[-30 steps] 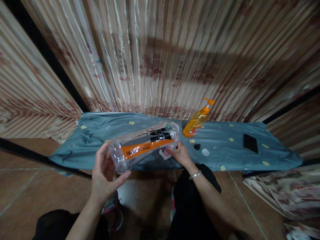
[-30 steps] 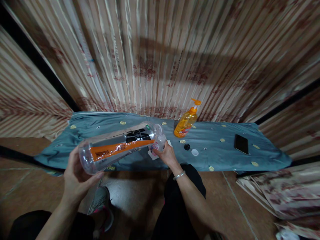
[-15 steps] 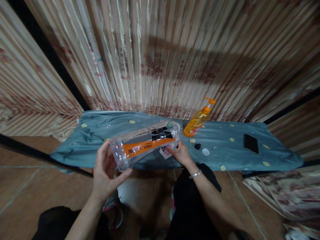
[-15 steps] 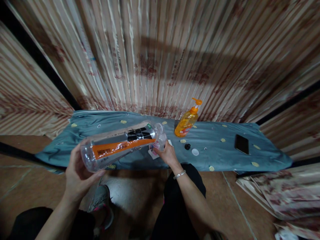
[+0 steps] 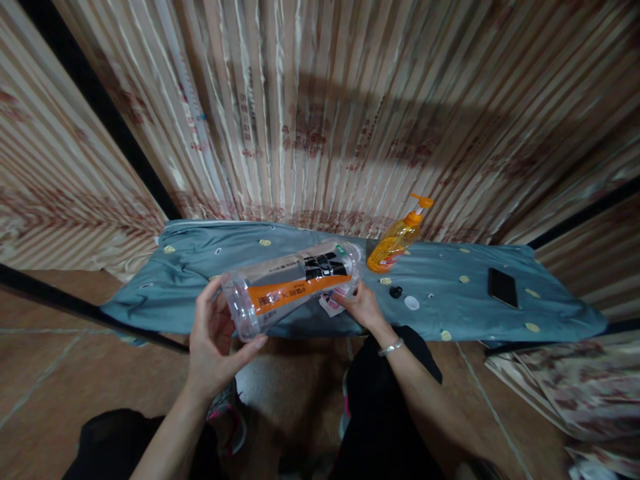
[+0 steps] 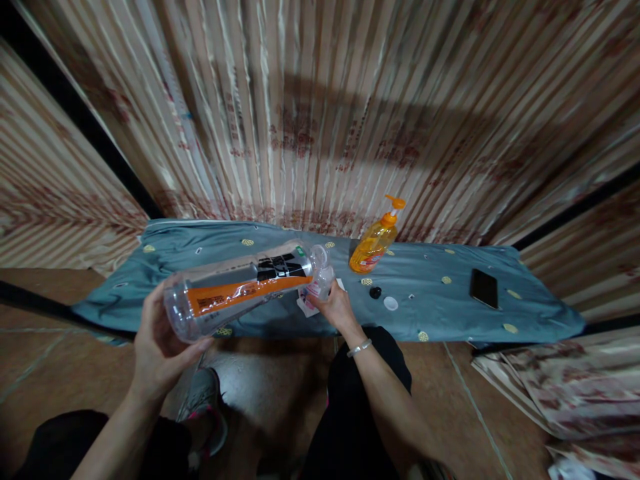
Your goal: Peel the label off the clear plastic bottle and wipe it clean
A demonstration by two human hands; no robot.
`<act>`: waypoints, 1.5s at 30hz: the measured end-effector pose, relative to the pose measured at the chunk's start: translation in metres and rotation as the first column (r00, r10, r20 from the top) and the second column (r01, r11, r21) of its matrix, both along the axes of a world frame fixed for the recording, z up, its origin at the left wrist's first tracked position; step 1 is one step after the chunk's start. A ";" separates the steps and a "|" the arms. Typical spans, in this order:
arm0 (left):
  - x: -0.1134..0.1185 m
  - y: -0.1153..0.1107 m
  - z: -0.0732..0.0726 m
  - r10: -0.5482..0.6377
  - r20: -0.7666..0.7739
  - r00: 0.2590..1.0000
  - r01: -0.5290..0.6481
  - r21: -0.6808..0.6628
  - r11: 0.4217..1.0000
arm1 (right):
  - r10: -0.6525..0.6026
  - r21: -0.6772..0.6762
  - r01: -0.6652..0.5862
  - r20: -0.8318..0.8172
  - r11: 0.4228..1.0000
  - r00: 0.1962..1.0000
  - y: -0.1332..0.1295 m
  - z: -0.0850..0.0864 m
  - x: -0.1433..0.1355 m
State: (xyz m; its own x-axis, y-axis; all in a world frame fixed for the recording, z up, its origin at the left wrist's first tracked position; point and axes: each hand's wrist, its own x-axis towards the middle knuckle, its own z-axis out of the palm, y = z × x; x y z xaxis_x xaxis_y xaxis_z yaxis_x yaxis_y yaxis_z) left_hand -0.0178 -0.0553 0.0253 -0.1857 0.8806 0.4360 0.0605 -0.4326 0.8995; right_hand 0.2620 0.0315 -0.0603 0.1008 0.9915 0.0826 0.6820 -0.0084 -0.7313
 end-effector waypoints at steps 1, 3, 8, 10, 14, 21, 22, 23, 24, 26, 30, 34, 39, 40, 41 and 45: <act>0.000 0.000 0.000 0.000 -0.004 1.000 0.000 0.001 1.000 | -0.001 0.002 0.001 0.000 1.000 1.000 0.000 0.000 0.000; 0.000 0.000 -0.001 -0.002 -0.003 1.000 0.002 0.008 1.000 | -0.002 0.004 0.002 -0.002 1.000 1.000 0.000 -0.001 0.000; 0.001 0.000 -0.002 0.004 -0.008 1.000 -0.004 0.022 1.000 | -0.003 0.009 0.003 -0.012 1.000 1.000 0.000 0.001 0.000; 0.001 0.000 -0.001 0.012 -0.018 1.000 -0.012 0.022 1.000 | -0.008 -0.002 0.008 -0.012 1.000 1.000 0.000 0.002 0.000; 0.001 0.000 -0.002 0.014 -0.009 1.000 -0.014 0.006 1.000 | -0.006 -0.018 0.006 -0.023 1.000 1.000 0.000 0.002 0.000; 0.003 0.000 0.000 0.012 0.013 1.000 -0.012 -0.007 1.000 | 0.005 -0.016 -0.006 -0.043 1.000 0.999 0.001 -0.001 0.000; 0.003 0.000 0.000 0.010 0.013 1.000 -0.010 -0.007 1.000 | 0.001 -0.015 -0.001 -0.039 1.000 0.999 0.001 -0.001 0.000; 0.003 0.000 0.001 0.009 0.012 1.000 -0.009 -0.006 1.000 | -0.004 -0.013 0.004 -0.036 1.000 0.999 0.001 -0.001 0.000; 0.003 0.000 0.001 0.009 0.011 1.000 -0.009 -0.004 1.000 | -0.008 -0.010 0.007 -0.034 1.000 0.999 0.001 -0.001 0.000; 0.003 0.001 0.002 0.005 0.007 1.000 -0.005 0.000 1.000 | -0.008 -0.012 0.008 -0.036 1.000 0.999 0.001 -0.001 0.001; 0.003 0.001 0.002 0.005 0.007 1.000 -0.005 0.007 1.000 | -0.017 -0.023 0.017 -0.024 1.000 1.000 0.002 -0.001 0.001; 0.003 0.001 0.001 0.010 0.008 1.000 -0.010 0.004 1.000 | -0.023 -0.018 0.023 -0.022 1.000 0.999 0.002 -0.002 0.001; 0.003 0.001 0.002 0.030 -0.001 1.000 -0.030 -0.013 0.999 | -0.010 -0.006 0.009 -0.033 1.000 0.999 0.002 -0.004 0.002; 0.003 0.001 0.002 0.028 -0.003 1.000 -0.028 -0.012 1.000 | -0.007 -0.004 0.007 -0.036 1.000 0.999 0.002 -0.005 0.002; 0.003 0.001 0.002 0.024 -0.004 1.000 -0.024 -0.008 1.000 | -0.008 -0.004 0.008 -0.037 1.000 0.999 0.002 -0.005 0.002; 0.003 0.000 0.002 0.013 -0.012 1.000 -0.013 0.001 1.000 | -0.020 -0.012 0.019 -0.034 1.000 0.999 0.002 -0.005 0.001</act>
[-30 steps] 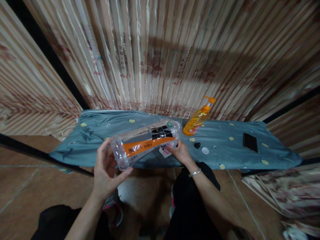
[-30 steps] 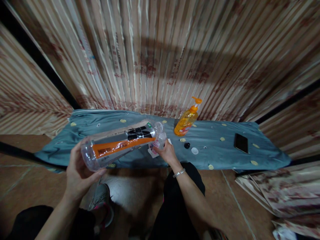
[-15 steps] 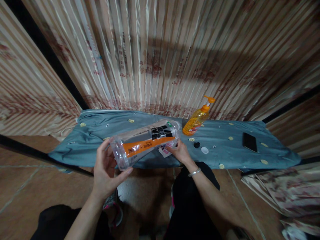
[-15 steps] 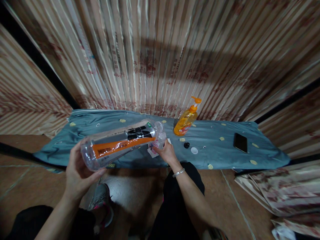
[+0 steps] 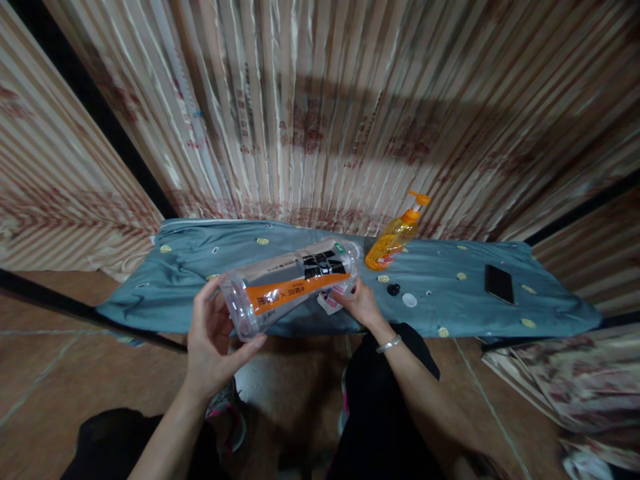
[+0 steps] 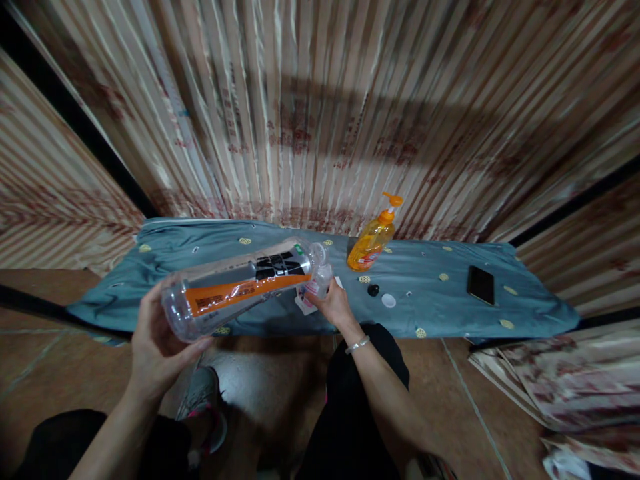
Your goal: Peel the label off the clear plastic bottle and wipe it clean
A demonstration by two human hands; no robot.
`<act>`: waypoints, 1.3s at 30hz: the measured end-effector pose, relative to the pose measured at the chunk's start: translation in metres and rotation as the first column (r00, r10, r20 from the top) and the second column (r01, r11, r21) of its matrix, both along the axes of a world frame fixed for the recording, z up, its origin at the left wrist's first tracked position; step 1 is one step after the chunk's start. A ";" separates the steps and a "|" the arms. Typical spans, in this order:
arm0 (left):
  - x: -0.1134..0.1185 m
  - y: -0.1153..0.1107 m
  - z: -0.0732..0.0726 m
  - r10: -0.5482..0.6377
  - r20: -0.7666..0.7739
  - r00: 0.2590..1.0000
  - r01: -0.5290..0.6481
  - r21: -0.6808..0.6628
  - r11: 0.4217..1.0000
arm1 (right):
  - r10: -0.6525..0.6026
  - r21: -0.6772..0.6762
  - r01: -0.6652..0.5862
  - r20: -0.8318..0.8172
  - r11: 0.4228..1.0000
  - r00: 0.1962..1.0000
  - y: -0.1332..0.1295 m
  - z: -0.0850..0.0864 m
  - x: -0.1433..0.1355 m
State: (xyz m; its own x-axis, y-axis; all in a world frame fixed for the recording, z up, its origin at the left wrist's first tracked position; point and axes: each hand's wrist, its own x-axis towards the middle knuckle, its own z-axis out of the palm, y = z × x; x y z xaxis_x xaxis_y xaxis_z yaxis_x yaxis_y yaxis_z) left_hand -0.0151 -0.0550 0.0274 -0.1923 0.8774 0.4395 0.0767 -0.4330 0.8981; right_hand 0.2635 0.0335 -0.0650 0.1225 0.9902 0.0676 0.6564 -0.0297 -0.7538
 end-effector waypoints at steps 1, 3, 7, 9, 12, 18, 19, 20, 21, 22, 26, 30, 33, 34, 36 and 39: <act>0.000 0.000 0.000 0.002 -0.005 1.000 -0.002 -0.003 1.000 | 0.001 0.000 -0.001 -0.001 1.000 1.000 0.000 0.000 0.000; 0.000 0.000 0.000 0.003 -0.013 1.000 -0.004 -0.014 1.000 | 0.008 0.001 -0.008 -0.007 1.000 1.000 0.000 0.001 0.000; 0.000 0.000 0.000 0.005 -0.019 1.000 -0.005 -0.015 1.000 | 0.007 0.002 -0.007 -0.015 1.000 1.000 0.000 0.002 -0.001; 0.001 0.000 0.001 0.010 -0.025 1.000 -0.010 -0.015 1.000 | 0.000 -0.002 0.000 -0.006 1.000 1.000 0.000 0.002 -0.001; 0.001 0.000 0.002 0.011 -0.021 1.000 -0.011 -0.017 1.000 | -0.004 -0.003 0.004 -0.004 1.000 1.000 -0.001 0.003 -0.001; 0.002 -0.001 0.004 0.007 -0.002 1.000 -0.007 -0.058 0.998 | 0.011 0.006 -0.011 -0.032 1.000 0.999 -0.001 0.002 0.000; 0.002 -0.001 0.004 0.009 0.003 1.000 -0.009 -0.063 0.998 | 0.008 0.000 -0.008 -0.027 1.000 1.000 0.000 0.001 0.000; 0.002 -0.001 0.004 0.012 0.005 1.000 -0.012 -0.064 0.998 | 0.006 -0.006 -0.006 -0.024 1.000 1.000 0.000 0.001 0.001; 0.002 -0.001 0.003 0.014 0.007 1.000 -0.014 -0.061 0.998 | 0.007 -0.010 -0.007 -0.024 1.000 1.000 0.000 0.001 0.001; 0.002 -0.001 0.003 0.014 0.008 1.000 -0.013 -0.057 0.998 | 0.008 -0.010 -0.008 -0.026 1.000 1.000 0.000 0.001 0.001; 0.002 -0.001 0.002 -0.007 0.015 1.000 0.007 -0.056 0.998 | 0.012 0.000 -0.012 -0.032 1.000 0.999 -0.001 0.002 0.000; 0.003 -0.001 0.003 -0.006 0.007 1.000 0.007 -0.044 0.999 | 0.009 0.000 -0.009 -0.021 1.000 1.000 -0.001 0.002 0.000; 0.003 -0.001 0.003 -0.009 -0.003 1.000 0.009 -0.031 0.999 | 0.014 0.009 -0.013 -0.019 1.000 1.000 0.000 0.000 0.000; 0.003 -0.001 0.004 -0.007 -0.008 1.000 0.006 -0.032 0.999 | 0.014 0.010 -0.014 -0.021 1.000 1.000 0.000 0.000 0.001; 0.003 -0.001 0.004 0.001 -0.017 1.000 -0.001 -0.040 0.999 | 0.009 0.008 -0.009 -0.022 1.000 1.000 0.000 -0.001 0.001; 0.003 -0.001 0.004 0.007 -0.009 1.000 -0.007 -0.040 0.999 | 0.008 0.006 -0.008 -0.015 1.000 1.000 0.000 0.000 0.001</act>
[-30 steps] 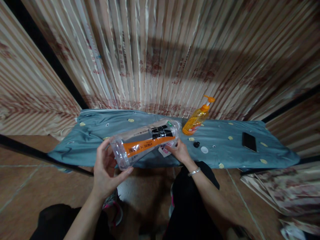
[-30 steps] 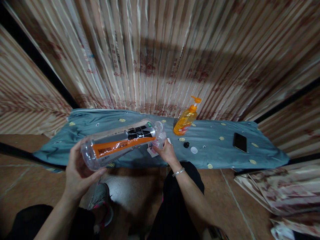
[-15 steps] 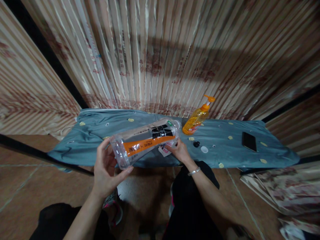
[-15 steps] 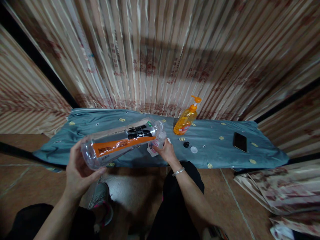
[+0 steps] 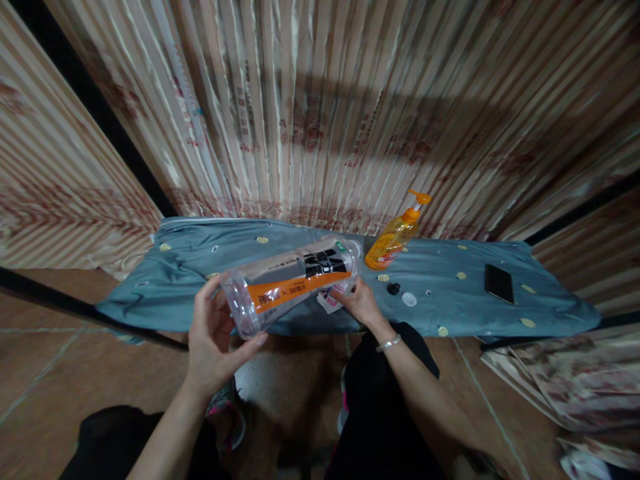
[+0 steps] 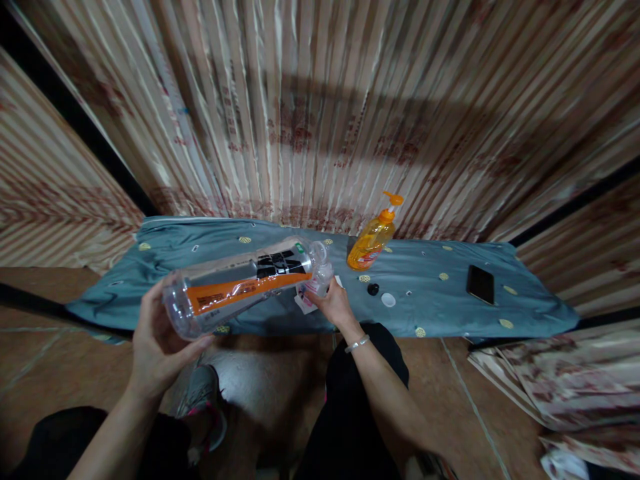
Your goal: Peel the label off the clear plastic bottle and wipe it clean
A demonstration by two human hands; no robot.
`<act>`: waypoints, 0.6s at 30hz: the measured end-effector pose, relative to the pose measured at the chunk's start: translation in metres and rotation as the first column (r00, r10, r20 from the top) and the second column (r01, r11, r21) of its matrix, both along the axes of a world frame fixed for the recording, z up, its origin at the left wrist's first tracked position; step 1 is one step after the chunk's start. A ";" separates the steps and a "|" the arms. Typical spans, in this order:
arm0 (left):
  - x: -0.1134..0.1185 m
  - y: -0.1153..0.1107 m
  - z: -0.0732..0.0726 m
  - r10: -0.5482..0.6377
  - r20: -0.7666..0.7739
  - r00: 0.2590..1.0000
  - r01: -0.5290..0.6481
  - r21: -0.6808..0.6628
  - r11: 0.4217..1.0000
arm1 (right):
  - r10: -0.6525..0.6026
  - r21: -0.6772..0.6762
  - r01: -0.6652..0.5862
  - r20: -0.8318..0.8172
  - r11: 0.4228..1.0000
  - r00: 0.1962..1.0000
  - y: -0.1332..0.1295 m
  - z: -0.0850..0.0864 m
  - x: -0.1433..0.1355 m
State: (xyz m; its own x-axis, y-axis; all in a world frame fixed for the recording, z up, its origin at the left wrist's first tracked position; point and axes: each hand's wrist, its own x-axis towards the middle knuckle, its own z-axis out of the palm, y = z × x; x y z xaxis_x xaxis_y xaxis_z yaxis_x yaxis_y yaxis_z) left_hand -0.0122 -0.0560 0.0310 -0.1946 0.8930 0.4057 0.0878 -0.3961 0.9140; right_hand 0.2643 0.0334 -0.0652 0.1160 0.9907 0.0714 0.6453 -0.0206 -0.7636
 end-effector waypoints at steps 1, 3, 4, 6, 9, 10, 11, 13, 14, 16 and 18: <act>0.000 0.000 0.000 -0.001 0.006 1.000 0.001 0.002 1.000 | 0.002 0.001 -0.002 0.001 1.000 1.000 0.000 0.000 0.000; 0.001 0.000 0.000 0.000 0.017 1.000 0.000 0.003 1.000 | 0.004 0.003 -0.004 -0.001 1.000 1.000 0.000 0.000 0.000; 0.001 0.001 -0.001 0.003 0.020 1.000 -0.003 0.000 1.000 | 0.002 0.001 -0.002 0.000 1.000 1.000 0.000 0.000 0.000; 0.001 0.001 -0.001 0.008 0.019 1.000 -0.008 -0.004 1.000 | -0.001 -0.003 0.001 0.007 1.000 1.000 0.000 0.000 0.000; 0.000 0.001 -0.001 0.001 0.009 1.000 -0.001 0.003 1.000 | 0.003 -0.001 -0.003 0.011 1.000 1.000 0.000 0.001 0.000; 0.000 0.000 -0.001 -0.007 0.006 1.000 0.007 0.007 1.000 | 0.007 0.001 -0.007 0.008 1.000 1.000 0.000 0.001 0.000; 0.000 0.000 -0.001 -0.015 0.006 1.000 0.015 0.009 1.000 | 0.010 0.003 -0.010 0.004 1.000 1.000 0.000 0.001 0.000; 0.000 0.000 0.000 -0.024 0.010 1.000 0.024 0.008 1.000 | 0.012 0.002 -0.012 -0.004 1.000 1.000 0.000 0.001 0.000; 0.000 0.000 0.000 -0.022 0.013 1.000 0.022 0.005 1.000 | 0.013 0.001 -0.013 -0.008 1.000 1.000 0.000 0.001 0.000; 0.001 0.000 0.001 -0.010 0.021 1.000 0.010 -0.004 1.000 | 0.015 -0.002 -0.015 -0.011 1.000 1.000 0.000 0.001 -0.001; 0.001 0.001 0.001 -0.004 0.024 1.000 0.005 -0.009 1.000 | 0.013 -0.008 -0.013 -0.010 1.000 1.000 0.000 0.002 -0.001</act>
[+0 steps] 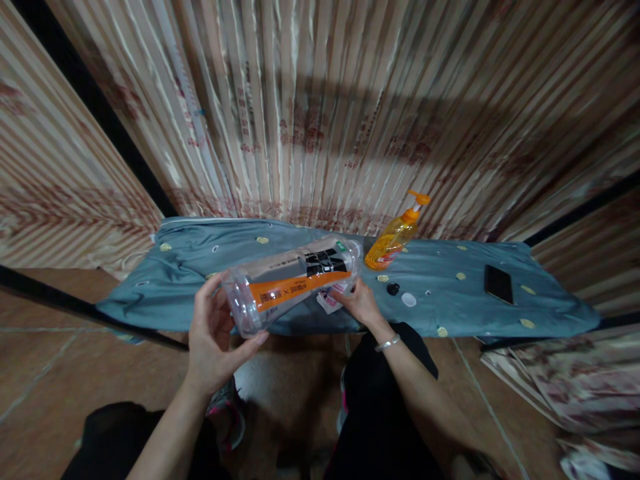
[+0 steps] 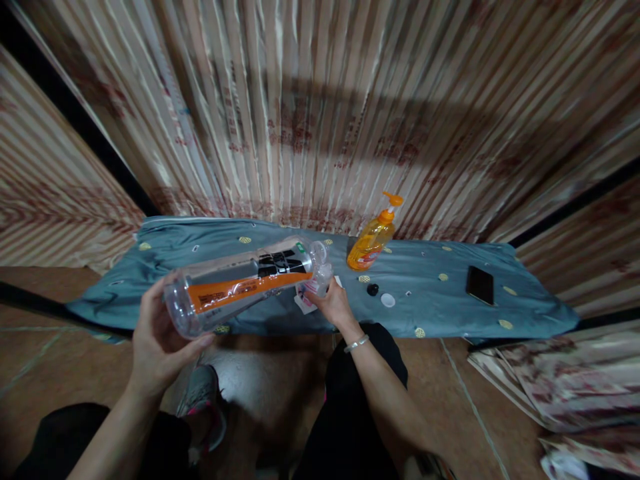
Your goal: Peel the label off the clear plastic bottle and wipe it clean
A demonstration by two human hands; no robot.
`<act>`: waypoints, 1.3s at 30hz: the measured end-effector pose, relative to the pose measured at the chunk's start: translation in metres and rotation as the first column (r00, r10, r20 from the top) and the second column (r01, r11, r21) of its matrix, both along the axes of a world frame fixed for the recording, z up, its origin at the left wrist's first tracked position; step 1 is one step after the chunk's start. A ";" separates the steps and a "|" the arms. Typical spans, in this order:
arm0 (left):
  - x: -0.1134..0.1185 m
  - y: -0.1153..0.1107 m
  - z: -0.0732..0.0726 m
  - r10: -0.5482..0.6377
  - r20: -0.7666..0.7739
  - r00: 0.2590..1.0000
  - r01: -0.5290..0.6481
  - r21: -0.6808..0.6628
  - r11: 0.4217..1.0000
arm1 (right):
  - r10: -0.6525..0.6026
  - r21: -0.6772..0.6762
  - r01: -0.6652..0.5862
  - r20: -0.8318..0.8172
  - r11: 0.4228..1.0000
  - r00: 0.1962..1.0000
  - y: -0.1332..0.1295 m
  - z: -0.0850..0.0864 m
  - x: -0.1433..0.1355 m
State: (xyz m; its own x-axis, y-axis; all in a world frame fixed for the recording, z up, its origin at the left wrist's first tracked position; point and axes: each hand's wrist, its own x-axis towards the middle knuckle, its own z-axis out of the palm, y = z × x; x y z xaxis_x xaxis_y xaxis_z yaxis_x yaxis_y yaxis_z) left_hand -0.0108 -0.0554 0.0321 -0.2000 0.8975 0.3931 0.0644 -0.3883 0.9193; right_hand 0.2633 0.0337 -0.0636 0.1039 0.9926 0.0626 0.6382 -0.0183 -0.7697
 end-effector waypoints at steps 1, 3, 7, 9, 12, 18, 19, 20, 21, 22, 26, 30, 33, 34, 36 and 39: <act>0.000 0.000 0.000 -0.002 0.000 1.000 0.002 -0.001 1.000 | -0.001 0.000 0.001 0.003 1.000 1.000 0.000 0.000 0.000; 0.000 0.000 0.000 -0.011 0.002 1.000 0.011 0.005 1.000 | -0.003 0.001 0.003 0.008 1.000 1.000 0.000 0.001 0.000; 0.000 0.000 0.000 -0.011 0.000 1.000 0.011 0.022 1.000 | -0.001 0.000 0.001 0.009 1.000 1.000 -0.001 0.001 0.000; 0.000 0.000 0.000 -0.008 0.001 1.000 0.008 0.014 1.000 | -0.003 0.003 0.003 0.011 1.000 1.000 0.000 0.000 0.000; 0.000 0.000 0.000 -0.013 0.003 1.000 0.013 -0.003 1.000 | -0.006 0.011 0.006 0.012 1.000 1.000 0.000 -0.001 0.001; 0.000 -0.001 0.001 -0.015 0.002 1.000 0.015 0.002 1.000 | -0.002 0.002 0.002 -0.003 1.000 1.000 0.000 -0.001 0.001; 0.000 -0.001 0.001 -0.013 0.000 1.000 0.013 0.004 1.000 | -0.003 0.002 0.003 -0.001 1.000 1.000 0.000 -0.001 0.001; 0.000 0.000 0.001 -0.010 -0.001 1.000 0.010 0.005 1.000 | -0.005 0.002 0.005 0.001 1.000 1.000 0.000 -0.001 0.001; 0.000 0.000 0.001 -0.008 0.000 1.000 0.008 0.005 1.000 | -0.005 0.003 0.005 0.002 1.000 1.000 0.000 -0.002 0.001; 0.000 0.000 0.000 -0.008 0.003 1.000 0.008 0.005 1.000 | -0.007 0.003 0.007 0.003 1.000 1.000 0.000 -0.002 0.001; 0.000 0.000 -0.001 -0.015 0.011 1.000 0.015 0.008 1.000 | -0.015 0.002 0.015 0.010 1.000 1.000 0.001 -0.003 0.002; -0.001 0.001 -0.004 -0.004 -0.014 1.000 0.005 0.040 0.999 | -0.010 0.005 0.010 0.000 1.000 1.000 0.001 -0.005 0.002; -0.001 0.002 -0.006 -0.021 -0.015 1.000 0.022 0.046 0.999 | -0.005 0.012 0.005 -0.011 1.000 1.000 0.001 -0.006 0.002; -0.001 0.002 -0.006 -0.021 -0.013 1.000 0.022 0.053 0.998 | -0.004 0.012 0.004 -0.014 1.000 1.000 0.001 -0.006 0.002; -0.001 0.002 -0.006 -0.012 -0.006 1.000 0.012 0.070 0.997 | -0.007 0.013 0.007 -0.017 1.000 1.000 0.002 -0.006 0.002; -0.002 0.002 -0.006 -0.027 -0.017 0.999 0.028 0.082 0.996 | -0.001 0.020 0.001 -0.020 1.000 1.000 0.001 -0.006 0.002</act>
State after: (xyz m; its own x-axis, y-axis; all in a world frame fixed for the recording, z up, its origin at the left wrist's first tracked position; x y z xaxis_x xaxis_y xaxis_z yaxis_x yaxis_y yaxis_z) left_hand -0.0127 -0.0538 0.0264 -0.1690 0.8672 0.4684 0.0671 -0.4640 0.8833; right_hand 0.2654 0.0352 -0.0696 0.1066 0.9911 0.0800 0.6224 -0.0038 -0.7827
